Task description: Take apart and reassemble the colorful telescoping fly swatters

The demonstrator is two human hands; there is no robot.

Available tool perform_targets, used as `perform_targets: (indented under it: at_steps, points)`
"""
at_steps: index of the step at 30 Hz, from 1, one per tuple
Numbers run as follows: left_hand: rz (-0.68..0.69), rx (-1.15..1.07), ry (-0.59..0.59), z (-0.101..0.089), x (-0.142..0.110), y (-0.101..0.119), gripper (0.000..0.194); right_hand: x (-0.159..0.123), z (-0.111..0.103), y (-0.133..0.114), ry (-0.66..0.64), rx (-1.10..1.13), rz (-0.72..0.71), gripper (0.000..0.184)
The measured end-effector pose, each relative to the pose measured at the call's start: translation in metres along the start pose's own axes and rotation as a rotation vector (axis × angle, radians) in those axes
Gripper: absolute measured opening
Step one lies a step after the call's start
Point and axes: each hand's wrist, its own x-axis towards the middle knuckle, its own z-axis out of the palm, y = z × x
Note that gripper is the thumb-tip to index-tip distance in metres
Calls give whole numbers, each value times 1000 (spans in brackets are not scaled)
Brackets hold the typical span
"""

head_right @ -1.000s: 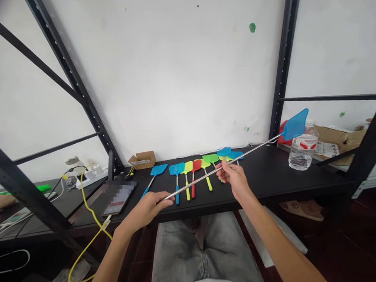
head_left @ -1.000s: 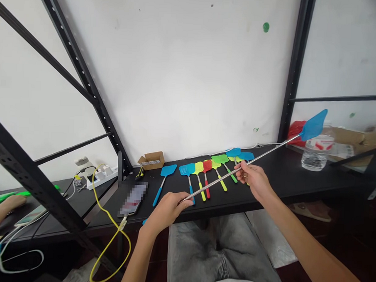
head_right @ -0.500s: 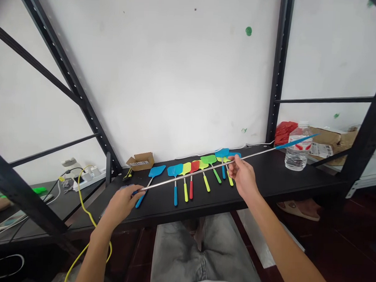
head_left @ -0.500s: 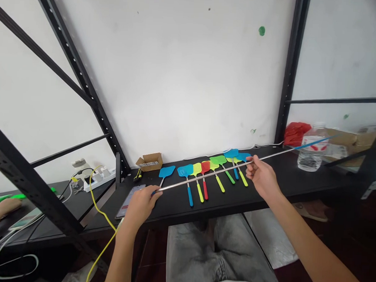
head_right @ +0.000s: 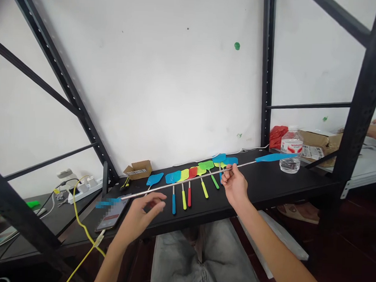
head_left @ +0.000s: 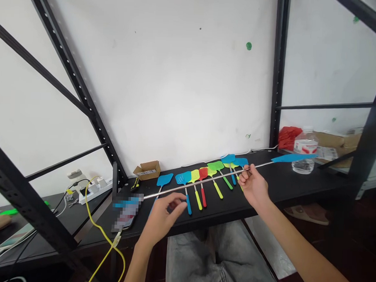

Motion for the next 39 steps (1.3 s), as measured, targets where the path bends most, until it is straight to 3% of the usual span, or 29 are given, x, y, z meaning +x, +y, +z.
perform_targets:
  at_steps: [2, 4, 8, 14, 24, 29, 39]
  points:
    - [-50, -148, -146, 14, 2, -1, 37, -6, 7, 4, -24, 10, 21, 34]
    - [-96, -287, -170, 25, 6, -10, 43, -14, 13, 10, -69, 10, 56, 36]
    - [-160, -565, 37, 33, 17, -34, 44, -27, 22, 22, -192, -21, 126, 34]
    - [-230, -977, 403, 12, 20, -43, 43, -28, 21, 25, -253, -51, 164, 36]
    - [-328, -996, 629, -12, 18, -50, 38, -12, 8, 16, -182, -12, 130, 27]
    - [-383, -1012, 655, -19, 16, -55, 34, -9, 5, 14, -142, 60, 163, 25]
    - [-381, -958, 693, -14, 19, -57, 25, -11, 9, 14, -123, 90, 153, 26]
